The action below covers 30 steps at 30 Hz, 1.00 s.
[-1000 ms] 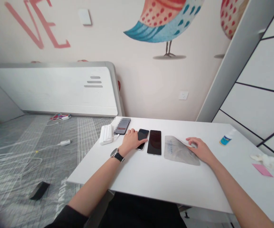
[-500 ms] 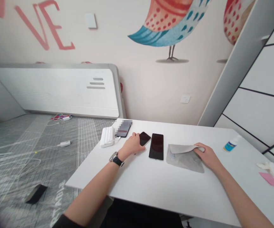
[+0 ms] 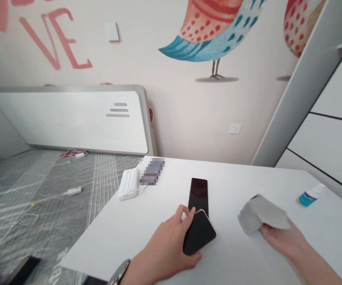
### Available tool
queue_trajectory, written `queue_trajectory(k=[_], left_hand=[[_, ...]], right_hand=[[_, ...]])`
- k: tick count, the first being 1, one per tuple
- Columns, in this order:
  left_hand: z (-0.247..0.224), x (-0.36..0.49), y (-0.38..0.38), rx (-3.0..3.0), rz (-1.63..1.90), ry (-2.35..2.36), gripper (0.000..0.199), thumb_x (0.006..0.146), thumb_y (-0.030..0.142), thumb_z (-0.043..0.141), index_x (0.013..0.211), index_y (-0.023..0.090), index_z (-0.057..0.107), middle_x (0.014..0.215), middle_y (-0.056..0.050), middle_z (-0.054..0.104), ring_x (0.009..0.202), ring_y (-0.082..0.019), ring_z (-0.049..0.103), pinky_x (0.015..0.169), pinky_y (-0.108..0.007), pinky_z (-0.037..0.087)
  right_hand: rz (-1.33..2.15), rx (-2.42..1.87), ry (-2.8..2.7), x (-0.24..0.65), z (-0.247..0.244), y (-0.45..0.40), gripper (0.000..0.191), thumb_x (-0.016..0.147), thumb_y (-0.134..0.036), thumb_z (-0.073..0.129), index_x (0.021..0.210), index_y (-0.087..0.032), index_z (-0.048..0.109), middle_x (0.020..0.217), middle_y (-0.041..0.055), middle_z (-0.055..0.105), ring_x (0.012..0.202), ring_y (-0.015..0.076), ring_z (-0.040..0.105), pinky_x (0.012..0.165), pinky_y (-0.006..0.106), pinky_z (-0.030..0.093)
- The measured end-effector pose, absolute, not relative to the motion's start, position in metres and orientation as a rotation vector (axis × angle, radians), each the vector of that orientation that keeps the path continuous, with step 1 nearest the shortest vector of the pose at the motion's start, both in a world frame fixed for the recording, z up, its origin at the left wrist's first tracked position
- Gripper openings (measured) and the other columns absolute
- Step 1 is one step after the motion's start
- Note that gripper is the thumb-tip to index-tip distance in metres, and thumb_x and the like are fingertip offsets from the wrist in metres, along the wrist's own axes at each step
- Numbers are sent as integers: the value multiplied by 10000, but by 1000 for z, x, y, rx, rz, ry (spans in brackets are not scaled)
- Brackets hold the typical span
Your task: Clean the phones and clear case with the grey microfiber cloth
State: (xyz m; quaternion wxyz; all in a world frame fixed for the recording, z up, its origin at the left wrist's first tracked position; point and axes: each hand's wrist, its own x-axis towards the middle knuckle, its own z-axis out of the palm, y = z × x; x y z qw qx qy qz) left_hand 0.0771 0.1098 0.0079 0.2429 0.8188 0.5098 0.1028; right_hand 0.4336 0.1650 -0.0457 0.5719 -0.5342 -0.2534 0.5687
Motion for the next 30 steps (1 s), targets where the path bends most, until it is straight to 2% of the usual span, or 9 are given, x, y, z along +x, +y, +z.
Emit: queue_trajectory(k=[4, 7, 9, 12, 16, 21, 25, 27, 30], left_hand=[[-8, 95, 91, 2210, 178, 1302, 1006, 697, 428, 815, 1574, 199, 378, 1502, -171, 479, 1219, -389, 616, 1029, -518, 562], [-15, 102, 83, 2279, 248, 1243, 944, 738, 387, 804, 1561, 177, 392, 1464, -159, 519, 1241, -362, 586, 1059, -483, 546], [-17, 103, 78, 2334, 315, 1223, 868, 776, 367, 789, 1537, 171, 419, 1427, -144, 546, 1248, -339, 564, 1075, -459, 531], [-20, 103, 74, 2377, 355, 1194, 751, 817, 364, 777, 1482, 187, 476, 1361, -122, 590, 1237, -326, 548, 1072, -461, 522], [-25, 102, 74, 2413, 392, 1170, 737, 839, 365, 783, 1489, 242, 460, 1442, -112, 563, 1305, -336, 523, 1103, -493, 492], [-29, 95, 72, 2426, 415, 1249, 901, 742, 465, 884, 1489, 221, 443, 1504, -153, 521, 1380, -376, 486, 1147, -557, 448], [-28, 81, 69, 2376, 489, 1350, 728, 730, 412, 897, 1329, 194, 545, 1409, -146, 573, 1320, -354, 536, 1119, -548, 475], [-26, 74, 69, 2342, 521, 1321, 650, 733, 338, 892, 1274, 205, 556, 1335, -123, 607, 1262, -326, 576, 1081, -516, 508], [-21, 67, 70, 2338, 537, 1273, 631, 762, 273, 858, 1300, 229, 532, 1255, -96, 641, 1172, -302, 617, 1025, -503, 532]], right_hand=[[1428, -1232, -397, 401, -36, 145, 209, 720, -180, 777, 905, -271, 745, 871, -26, 810, 692, 199, 766, 591, 252, 655], [1483, -1192, -429, 387, -23, 133, 203, 753, -163, 778, 915, -281, 747, 853, -47, 805, 667, 182, 754, 524, 228, 625], [1590, -1141, -483, 379, -18, 124, 150, 788, -160, 755, 895, -264, 739, 801, -42, 794, 652, 177, 747, 554, 241, 628], [1649, -1115, -582, 367, -18, 111, 19, 849, -233, 718, 866, -241, 722, 768, -21, 779, 658, 180, 743, 618, 265, 633], [1522, -1140, -659, 363, -22, 98, 119, 872, -363, 709, 839, -250, 694, 791, -10, 770, 728, 194, 746, 682, 285, 635], [1166, -1377, -886, 393, -30, 105, 234, 840, -455, 719, 925, -242, 674, 925, 31, 767, 852, 223, 740, 743, 324, 632], [956, -1590, -897, 445, -35, 115, 329, 725, -444, 809, 909, -222, 649, 920, 72, 737, 936, 284, 701, 754, 377, 608], [757, -1709, -937, 464, -33, 111, 379, 673, -380, 843, 950, -220, 640, 1029, 106, 722, 1092, 339, 653, 899, 454, 573], [184, -1772, -1200, 460, -22, 94, 450, 753, -375, 779, 1152, -236, 625, 1366, 146, 610, 1376, 378, 474, 1175, 548, 357]])
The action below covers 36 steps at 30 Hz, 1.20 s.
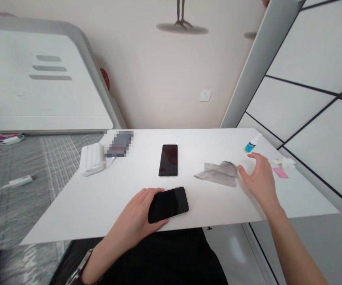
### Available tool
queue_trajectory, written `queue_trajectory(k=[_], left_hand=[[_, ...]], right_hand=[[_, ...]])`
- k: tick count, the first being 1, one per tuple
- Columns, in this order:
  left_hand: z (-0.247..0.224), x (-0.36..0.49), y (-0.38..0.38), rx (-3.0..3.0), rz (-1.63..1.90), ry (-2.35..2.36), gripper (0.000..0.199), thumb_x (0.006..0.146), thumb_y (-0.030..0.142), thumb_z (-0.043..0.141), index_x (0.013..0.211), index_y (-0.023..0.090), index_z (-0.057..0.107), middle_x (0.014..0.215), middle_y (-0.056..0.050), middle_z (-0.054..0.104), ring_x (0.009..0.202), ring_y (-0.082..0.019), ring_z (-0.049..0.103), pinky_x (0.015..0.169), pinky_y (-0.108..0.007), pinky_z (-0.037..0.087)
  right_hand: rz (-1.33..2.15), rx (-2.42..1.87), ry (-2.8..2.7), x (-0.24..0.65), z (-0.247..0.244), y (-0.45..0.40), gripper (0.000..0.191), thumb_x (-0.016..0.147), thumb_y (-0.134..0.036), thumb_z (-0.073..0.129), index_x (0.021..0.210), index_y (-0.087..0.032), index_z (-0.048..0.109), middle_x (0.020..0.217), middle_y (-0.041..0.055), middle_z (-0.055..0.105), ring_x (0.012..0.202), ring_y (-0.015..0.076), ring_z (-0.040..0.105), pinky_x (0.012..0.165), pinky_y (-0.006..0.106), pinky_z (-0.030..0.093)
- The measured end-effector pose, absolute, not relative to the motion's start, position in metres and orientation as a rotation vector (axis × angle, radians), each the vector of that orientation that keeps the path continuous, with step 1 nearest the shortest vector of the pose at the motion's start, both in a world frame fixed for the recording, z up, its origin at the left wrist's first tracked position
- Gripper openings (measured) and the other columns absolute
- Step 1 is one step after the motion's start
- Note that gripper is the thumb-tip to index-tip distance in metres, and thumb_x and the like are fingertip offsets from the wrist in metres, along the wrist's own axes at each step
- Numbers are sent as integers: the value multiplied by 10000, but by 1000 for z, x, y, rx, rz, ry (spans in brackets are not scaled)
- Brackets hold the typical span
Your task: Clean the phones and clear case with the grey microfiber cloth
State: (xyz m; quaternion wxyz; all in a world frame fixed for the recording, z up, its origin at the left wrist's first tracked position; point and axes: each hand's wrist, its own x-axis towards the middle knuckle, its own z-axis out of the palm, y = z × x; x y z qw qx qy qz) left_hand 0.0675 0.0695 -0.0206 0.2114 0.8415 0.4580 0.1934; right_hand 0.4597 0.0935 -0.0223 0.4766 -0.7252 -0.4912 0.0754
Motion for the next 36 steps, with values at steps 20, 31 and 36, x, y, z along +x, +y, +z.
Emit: queue_trajectory(k=[20, 31, 36], left_hand=[[8, 37, 59, 2692, 287, 859, 922, 814, 431, 815, 1582, 293, 324, 1282, -105, 595, 1104, -295, 558, 928, -447, 550], [17, 21, 56, 2824, 164, 825, 848, 876, 697, 645, 1579, 330, 345, 1157, -93, 646, 1030, -291, 606, 796, -394, 558], [29, 13, 60, 2913, 199, 871, 835, 908, 671, 620, 1591, 310, 299, 1153, -94, 643, 986, -288, 611, 747, -393, 553]], right_hand=[[1967, -838, -1430, 330, -29, 44, 482, 935, -495, 707, 1310, -194, 705, 1039, 63, 765, 873, 173, 704, 831, 307, 571], [1901, -900, -1537, 304, -19, 39, 231, 807, -120, 566, 875, -171, 781, 774, -8, 697, 686, 130, 570, 637, 229, 419], [1942, -811, -1539, 306, -5, 39, 190, 929, -284, 613, 903, -158, 753, 780, 0, 644, 723, 137, 553, 702, 245, 445]])
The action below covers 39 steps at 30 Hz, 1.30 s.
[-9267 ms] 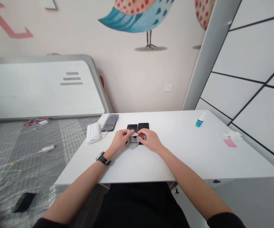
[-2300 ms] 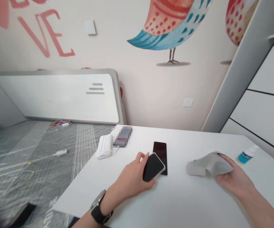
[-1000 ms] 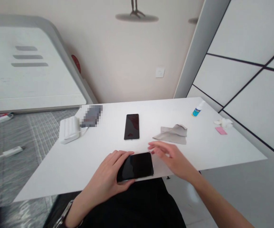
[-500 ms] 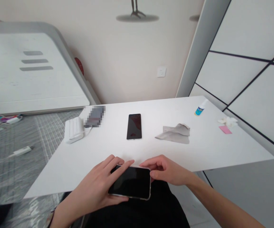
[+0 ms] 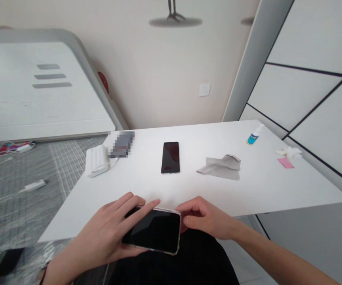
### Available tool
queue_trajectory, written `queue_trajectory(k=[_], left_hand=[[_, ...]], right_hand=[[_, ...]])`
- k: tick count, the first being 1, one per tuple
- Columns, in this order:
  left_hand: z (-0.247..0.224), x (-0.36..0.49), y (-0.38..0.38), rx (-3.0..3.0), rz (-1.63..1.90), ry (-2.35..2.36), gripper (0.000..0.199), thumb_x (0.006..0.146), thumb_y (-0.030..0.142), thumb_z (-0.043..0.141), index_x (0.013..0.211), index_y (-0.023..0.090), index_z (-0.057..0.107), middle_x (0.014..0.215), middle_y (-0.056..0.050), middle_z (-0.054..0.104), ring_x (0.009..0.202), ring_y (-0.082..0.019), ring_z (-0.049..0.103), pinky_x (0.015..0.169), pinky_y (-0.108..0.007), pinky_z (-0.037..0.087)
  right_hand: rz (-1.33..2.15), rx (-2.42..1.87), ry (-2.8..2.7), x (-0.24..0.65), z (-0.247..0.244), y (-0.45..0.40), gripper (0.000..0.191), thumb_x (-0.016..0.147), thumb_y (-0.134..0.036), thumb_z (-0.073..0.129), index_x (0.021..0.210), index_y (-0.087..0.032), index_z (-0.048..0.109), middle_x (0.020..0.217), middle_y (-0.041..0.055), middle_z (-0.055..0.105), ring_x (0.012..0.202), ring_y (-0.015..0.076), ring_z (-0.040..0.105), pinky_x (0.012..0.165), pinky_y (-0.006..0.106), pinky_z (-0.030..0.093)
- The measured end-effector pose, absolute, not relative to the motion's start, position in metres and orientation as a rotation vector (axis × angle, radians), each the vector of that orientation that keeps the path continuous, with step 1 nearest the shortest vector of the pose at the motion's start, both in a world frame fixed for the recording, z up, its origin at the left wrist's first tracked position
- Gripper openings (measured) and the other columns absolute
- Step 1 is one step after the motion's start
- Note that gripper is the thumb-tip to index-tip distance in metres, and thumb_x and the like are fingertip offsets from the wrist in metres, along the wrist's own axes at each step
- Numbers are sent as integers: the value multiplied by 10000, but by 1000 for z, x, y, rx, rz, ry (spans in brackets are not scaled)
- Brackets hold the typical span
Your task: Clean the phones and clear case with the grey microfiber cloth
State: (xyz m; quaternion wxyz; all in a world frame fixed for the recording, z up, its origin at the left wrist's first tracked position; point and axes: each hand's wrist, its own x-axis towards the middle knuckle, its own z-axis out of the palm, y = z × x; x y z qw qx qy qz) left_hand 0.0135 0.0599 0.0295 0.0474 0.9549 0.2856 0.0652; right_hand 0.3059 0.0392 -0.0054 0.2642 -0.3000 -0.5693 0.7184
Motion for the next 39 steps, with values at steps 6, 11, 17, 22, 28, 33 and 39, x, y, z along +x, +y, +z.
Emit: queue_trajectory(k=[6, 11, 17, 22, 28, 33, 39], left_hand=[[32, 15, 63, 2985, 208, 852, 801, 931, 648, 600, 1578, 272, 314, 1124, -92, 652, 967, -288, 615, 763, -410, 560], [28, 15, 60, 2978, 127, 831, 829, 908, 640, 647, 1582, 299, 307, 1147, -81, 661, 1003, -292, 630, 782, -402, 558], [30, 16, 58, 3004, 138, 745, 814, 901, 638, 660, 1554, 254, 359, 1128, -80, 668, 979, -284, 648, 763, -403, 564], [33, 15, 61, 2975, 220, 681, 783, 899, 634, 668, 1518, 229, 410, 1117, -87, 677, 932, -255, 651, 759, -374, 559], [30, 12, 67, 2933, 241, 663, 761, 919, 631, 637, 1521, 223, 412, 1136, -94, 664, 938, -254, 638, 745, -368, 546], [32, 11, 71, 2895, 204, 691, 778, 911, 636, 648, 1538, 247, 401, 1140, -83, 649, 961, -254, 633, 753, -368, 540], [35, 10, 74, 2897, 203, 687, 795, 911, 651, 639, 1552, 252, 390, 1137, -80, 647, 951, -246, 633, 753, -359, 535]], right_hand=[[1995, -769, -1430, 306, -20, 41, 390, 934, -491, 688, 1151, -170, 729, 943, 49, 694, 844, 176, 650, 832, 311, 528], [1927, -898, -1616, 303, -17, 40, 180, 924, -302, 675, 1054, -182, 709, 855, 9, 646, 748, 133, 567, 671, 223, 439], [1692, -1038, -1749, 296, -12, 33, 49, 872, -205, 635, 882, -179, 675, 722, -36, 487, 629, 99, 376, 551, 212, 301], [1745, -966, -1721, 294, -11, 27, 120, 930, -238, 581, 858, -166, 646, 714, -37, 431, 641, 101, 357, 561, 219, 300], [1899, -871, -1651, 295, -1, 33, 166, 958, -303, 611, 936, -153, 678, 725, -37, 483, 621, 91, 355, 544, 221, 276], [1916, -809, -1636, 299, -3, 42, 227, 954, -305, 599, 1047, -160, 747, 820, 6, 623, 707, 128, 490, 644, 236, 379], [1961, -707, -1657, 306, -2, 49, 335, 979, -336, 575, 1213, -154, 733, 970, 54, 702, 817, 163, 583, 750, 276, 447]])
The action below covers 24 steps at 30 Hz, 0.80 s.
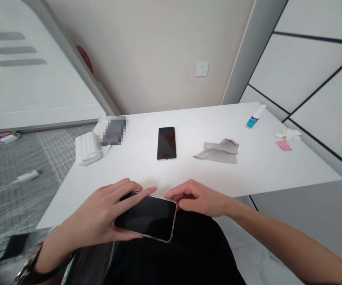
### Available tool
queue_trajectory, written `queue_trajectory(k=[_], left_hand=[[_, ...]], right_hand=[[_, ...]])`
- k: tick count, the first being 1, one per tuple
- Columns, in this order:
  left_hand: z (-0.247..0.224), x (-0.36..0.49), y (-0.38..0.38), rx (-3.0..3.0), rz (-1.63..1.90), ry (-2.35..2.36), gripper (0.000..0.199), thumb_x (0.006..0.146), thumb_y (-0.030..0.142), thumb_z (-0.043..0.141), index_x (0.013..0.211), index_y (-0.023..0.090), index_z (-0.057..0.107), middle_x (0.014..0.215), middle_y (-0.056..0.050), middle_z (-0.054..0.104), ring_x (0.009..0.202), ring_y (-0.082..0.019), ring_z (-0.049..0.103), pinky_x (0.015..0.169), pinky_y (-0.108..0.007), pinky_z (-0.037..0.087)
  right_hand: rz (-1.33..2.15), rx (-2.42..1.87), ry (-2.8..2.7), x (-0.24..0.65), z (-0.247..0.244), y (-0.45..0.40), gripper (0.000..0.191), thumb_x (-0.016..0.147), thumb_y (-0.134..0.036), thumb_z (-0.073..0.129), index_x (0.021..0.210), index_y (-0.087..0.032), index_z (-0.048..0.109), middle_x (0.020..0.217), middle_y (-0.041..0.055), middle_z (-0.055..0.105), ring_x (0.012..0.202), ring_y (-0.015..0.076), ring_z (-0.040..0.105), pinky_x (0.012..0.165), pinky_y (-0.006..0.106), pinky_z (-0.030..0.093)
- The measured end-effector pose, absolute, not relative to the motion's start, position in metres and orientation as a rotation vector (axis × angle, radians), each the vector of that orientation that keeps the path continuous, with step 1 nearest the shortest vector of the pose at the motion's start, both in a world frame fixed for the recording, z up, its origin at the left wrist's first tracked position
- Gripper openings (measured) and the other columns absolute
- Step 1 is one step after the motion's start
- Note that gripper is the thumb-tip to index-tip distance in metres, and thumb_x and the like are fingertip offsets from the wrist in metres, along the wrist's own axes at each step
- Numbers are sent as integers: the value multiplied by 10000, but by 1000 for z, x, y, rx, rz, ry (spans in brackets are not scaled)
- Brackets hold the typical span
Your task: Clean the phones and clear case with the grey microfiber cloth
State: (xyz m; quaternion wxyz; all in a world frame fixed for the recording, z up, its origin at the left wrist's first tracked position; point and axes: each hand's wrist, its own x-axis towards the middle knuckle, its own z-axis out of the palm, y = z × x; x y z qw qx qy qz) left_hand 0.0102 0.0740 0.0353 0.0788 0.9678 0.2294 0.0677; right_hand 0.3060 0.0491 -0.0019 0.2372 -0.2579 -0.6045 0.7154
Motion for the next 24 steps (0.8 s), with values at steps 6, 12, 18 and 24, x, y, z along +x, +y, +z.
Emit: queue_trajectory(k=[6, 12, 18, 24], left_hand=[[36, 10, 74, 2902, 172, 713, 814, 913, 650, 638, 1568, 252, 365, 1158, -88, 647, 951, -246, 632, 752, -355, 532], [39, 12, 73, 2926, 167, 711, 807, 914, 636, 649, 1563, 241, 375, 1141, -86, 647, 945, -247, 628, 746, -349, 520], [41, 15, 73, 2928, 191, 699, 802, 914, 633, 652, 1556, 230, 391, 1109, -82, 648, 922, -236, 624, 731, -333, 504], [44, 16, 74, 2929, 192, 701, 809, 907, 620, 672, 1561, 230, 396, 1113, -79, 645, 902, -227, 619, 717, -334, 506]], right_hand=[[1936, -674, -1685, 309, -5, 51, 347, 993, -326, 576, 1263, -153, 708, 987, 56, 697, 822, 153, 584, 742, 262, 437], [1981, -620, -1650, 311, -3, 53, 334, 1000, -327, 585, 1256, -157, 714, 1069, 77, 718, 931, 174, 633, 842, 285, 486], [1829, -725, -1750, 310, -5, 54, 281, 1002, -304, 593, 1184, -151, 742, 970, 55, 718, 826, 142, 607, 750, 245, 477], [1840, -604, -1710, 312, -3, 56, 336, 997, -363, 590, 1203, -142, 739, 964, 60, 730, 815, 146, 612, 761, 256, 492]])
